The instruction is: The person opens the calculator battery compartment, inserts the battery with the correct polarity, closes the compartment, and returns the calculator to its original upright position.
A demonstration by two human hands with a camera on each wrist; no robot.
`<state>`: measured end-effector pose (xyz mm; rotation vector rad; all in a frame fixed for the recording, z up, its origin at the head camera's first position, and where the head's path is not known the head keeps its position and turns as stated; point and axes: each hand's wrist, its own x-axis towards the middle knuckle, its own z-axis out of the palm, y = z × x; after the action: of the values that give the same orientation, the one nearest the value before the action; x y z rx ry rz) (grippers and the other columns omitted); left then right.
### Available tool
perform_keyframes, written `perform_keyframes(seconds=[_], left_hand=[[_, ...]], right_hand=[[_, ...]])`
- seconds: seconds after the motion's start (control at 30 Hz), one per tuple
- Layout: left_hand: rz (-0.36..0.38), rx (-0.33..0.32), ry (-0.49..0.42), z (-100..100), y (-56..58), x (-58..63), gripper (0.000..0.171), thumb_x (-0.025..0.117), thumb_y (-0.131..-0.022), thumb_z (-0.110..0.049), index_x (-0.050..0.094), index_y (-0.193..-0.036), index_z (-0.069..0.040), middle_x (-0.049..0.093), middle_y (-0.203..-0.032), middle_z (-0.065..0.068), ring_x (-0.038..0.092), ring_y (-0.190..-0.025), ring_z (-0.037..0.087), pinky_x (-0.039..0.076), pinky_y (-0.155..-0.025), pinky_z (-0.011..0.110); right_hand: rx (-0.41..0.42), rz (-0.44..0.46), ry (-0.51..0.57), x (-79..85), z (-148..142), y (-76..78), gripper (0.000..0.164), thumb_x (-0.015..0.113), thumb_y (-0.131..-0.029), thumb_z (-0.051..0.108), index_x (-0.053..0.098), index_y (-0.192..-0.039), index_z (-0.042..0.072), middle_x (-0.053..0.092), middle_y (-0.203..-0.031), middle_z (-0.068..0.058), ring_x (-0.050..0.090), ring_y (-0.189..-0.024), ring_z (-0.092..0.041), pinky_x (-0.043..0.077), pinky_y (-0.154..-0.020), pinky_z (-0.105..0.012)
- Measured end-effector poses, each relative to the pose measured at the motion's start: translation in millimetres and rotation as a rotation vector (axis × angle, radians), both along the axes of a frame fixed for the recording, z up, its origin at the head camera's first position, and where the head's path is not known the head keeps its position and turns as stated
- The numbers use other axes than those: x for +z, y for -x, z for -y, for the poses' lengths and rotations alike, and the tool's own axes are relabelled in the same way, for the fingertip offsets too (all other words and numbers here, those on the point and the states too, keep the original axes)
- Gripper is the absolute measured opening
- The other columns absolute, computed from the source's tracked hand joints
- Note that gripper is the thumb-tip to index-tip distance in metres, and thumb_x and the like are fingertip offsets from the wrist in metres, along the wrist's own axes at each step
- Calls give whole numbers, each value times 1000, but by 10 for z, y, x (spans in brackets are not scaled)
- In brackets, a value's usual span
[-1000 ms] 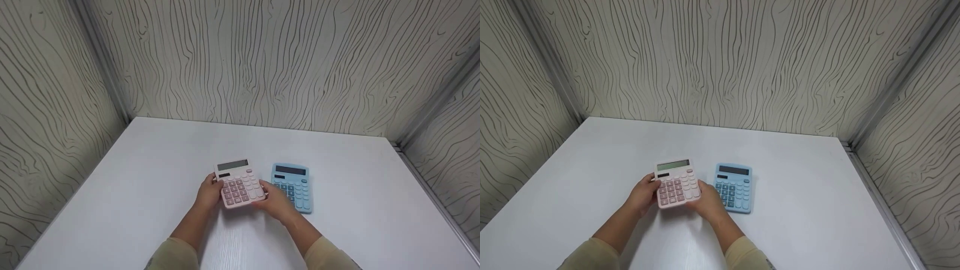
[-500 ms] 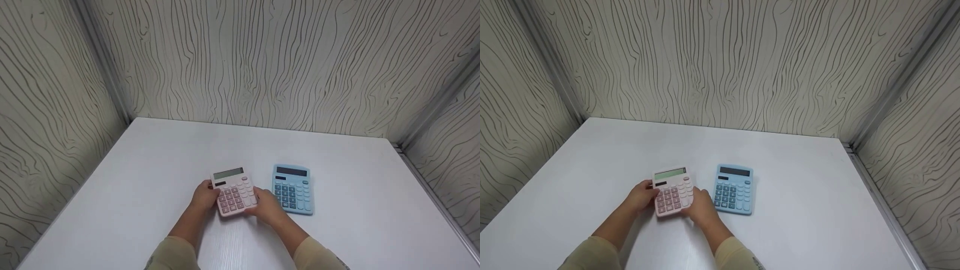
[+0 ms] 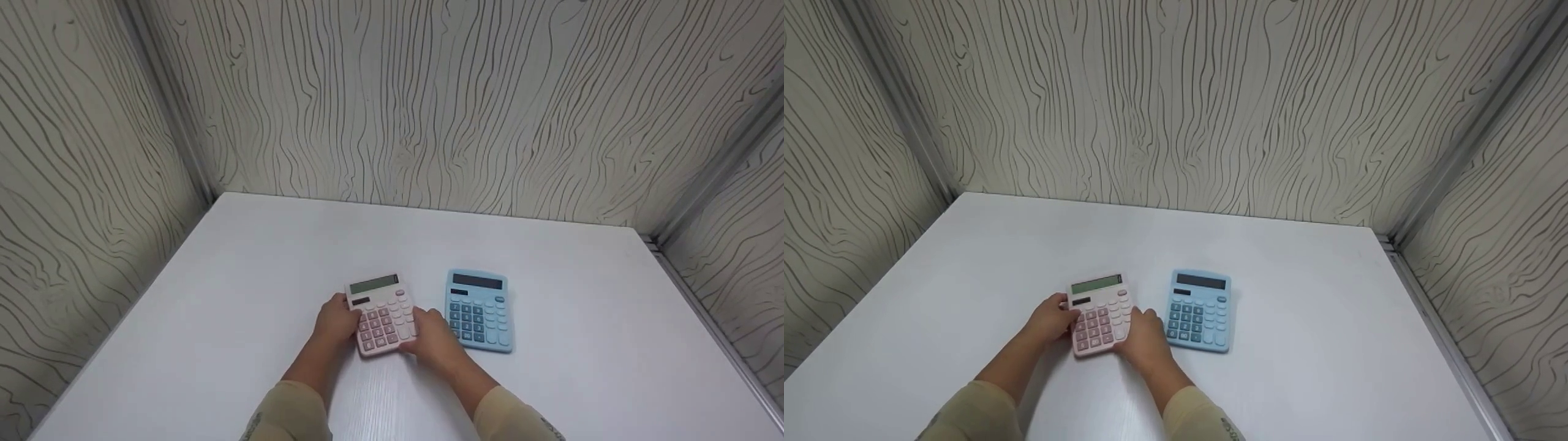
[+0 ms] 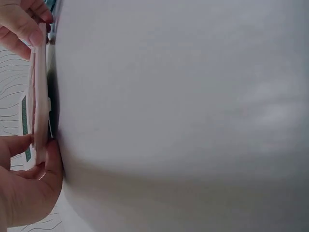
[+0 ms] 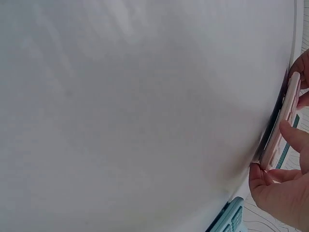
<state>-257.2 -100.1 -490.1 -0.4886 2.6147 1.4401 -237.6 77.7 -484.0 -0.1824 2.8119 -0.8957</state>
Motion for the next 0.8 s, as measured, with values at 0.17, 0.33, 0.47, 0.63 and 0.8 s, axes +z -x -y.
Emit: perform_keyframes(seconds=[0.17, 0.33, 0.47, 0.63, 0.8], left_hand=[[15, -19, 11, 19, -11, 32, 49, 56, -85, -14, 42, -130, 0, 52, -125, 17, 50, -112, 30, 38, -96, 43], [27, -34, 4, 25, -10, 47, 51, 57, -83, -13, 41, -130, -1, 52, -125, 17, 52, -103, 26, 41, -91, 42], [38, -36, -1, 17, -6, 52, 52, 57, -82, -12, 40, -130, -1, 52, -125, 16, 52, -101, 25, 42, -91, 41], [81, -38, -51, 23, -14, 80, 57, 60, -81, -15, 37, -132, -2, 53, -120, 15, 55, -89, 23, 49, -71, 34], [143, -43, -66, 57, -8, 137, 77, 63, -81, -25, 21, -140, 2, 49, -123, 21, 56, -86, 24, 49, -65, 33]], right_hand=[[-1, -17, -52, -40, 15, 8, 72, 74, -75, 27, 42, -134, 2, 47, -127, -18, 45, -119, -33, 36, -98, -44], [6, -35, -93, -55, 14, 34, 74, 75, -74, 29, 41, -135, 2, 48, -122, -17, 48, -115, -32, 38, -97, -44], [8, -37, -118, -63, 9, 40, 77, 75, -74, 31, 40, -135, 1, 47, -123, -19, 46, -116, -34, 38, -97, -45], [27, -42, -133, -51, -4, 29, 76, 73, -75, 32, 39, -136, 2, 45, -127, -20, 44, -118, -35, 37, -97, -46], [49, -45, -136, 19, -36, 26, 71, 71, -78, 35, 41, -135, 4, 46, -127, -20, 45, -119, -35, 36, -98, -46]])
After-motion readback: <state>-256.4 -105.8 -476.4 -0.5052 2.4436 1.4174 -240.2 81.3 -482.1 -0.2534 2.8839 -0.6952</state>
